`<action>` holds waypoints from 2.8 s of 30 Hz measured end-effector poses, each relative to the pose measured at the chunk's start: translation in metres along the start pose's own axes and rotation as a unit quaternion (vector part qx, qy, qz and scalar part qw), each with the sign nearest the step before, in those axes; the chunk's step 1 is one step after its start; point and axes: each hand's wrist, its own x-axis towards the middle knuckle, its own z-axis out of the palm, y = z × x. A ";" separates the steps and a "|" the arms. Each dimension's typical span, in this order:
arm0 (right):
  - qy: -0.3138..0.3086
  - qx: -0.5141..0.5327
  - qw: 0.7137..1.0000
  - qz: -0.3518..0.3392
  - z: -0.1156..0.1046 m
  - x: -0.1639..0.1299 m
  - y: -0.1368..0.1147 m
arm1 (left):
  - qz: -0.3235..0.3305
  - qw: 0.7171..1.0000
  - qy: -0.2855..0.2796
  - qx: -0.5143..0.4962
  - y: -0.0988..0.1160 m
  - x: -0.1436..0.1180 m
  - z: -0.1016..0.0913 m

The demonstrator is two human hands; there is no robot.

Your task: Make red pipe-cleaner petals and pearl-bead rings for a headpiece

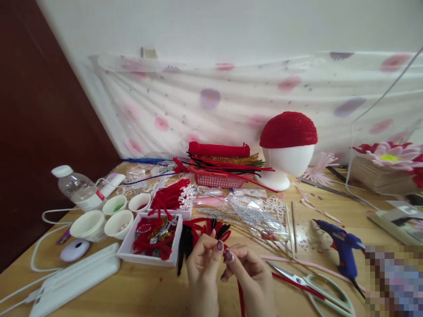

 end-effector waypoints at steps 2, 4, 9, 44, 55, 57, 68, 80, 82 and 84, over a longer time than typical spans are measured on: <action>-0.024 -0.011 1.000 0.013 -0.008 0.005 -0.001 | -0.021 0.999 -0.034 0.035 0.001 0.002 -0.004; -0.083 -0.039 0.995 0.048 -0.020 0.014 -0.007 | -0.019 0.985 -0.123 0.120 0.012 0.007 -0.012; -0.230 -0.109 0.949 0.184 -0.041 0.031 -0.032 | 0.024 0.880 -0.367 0.301 0.047 0.021 -0.030; -0.073 0.060 0.984 0.148 -0.012 0.011 -0.009 | 0.065 0.950 -0.196 0.232 0.030 0.015 -0.010; -0.157 0.019 0.968 0.193 -0.032 0.021 -0.014 | 0.051 0.902 -0.339 0.262 0.040 0.022 -0.018; -0.199 0.010 0.954 0.222 -0.038 0.027 -0.019 | 0.027 0.883 -0.392 0.258 0.048 0.029 -0.021; -0.015 0.060 0.991 0.121 -0.003 0.006 0.004 | 0.070 0.968 -0.074 0.230 0.009 0.002 0.001; -0.160 0.045 0.965 0.201 -0.033 0.027 -0.016 | 0.021 0.924 -0.305 0.229 0.040 0.027 -0.014; -0.115 0.067 0.977 0.168 -0.022 0.021 -0.009 | 0.044 0.947 -0.219 0.229 0.029 0.017 -0.006; -0.066 0.091 0.984 0.138 -0.009 0.012 -0.001 | 0.058 0.964 -0.129 0.224 0.017 0.005 0.002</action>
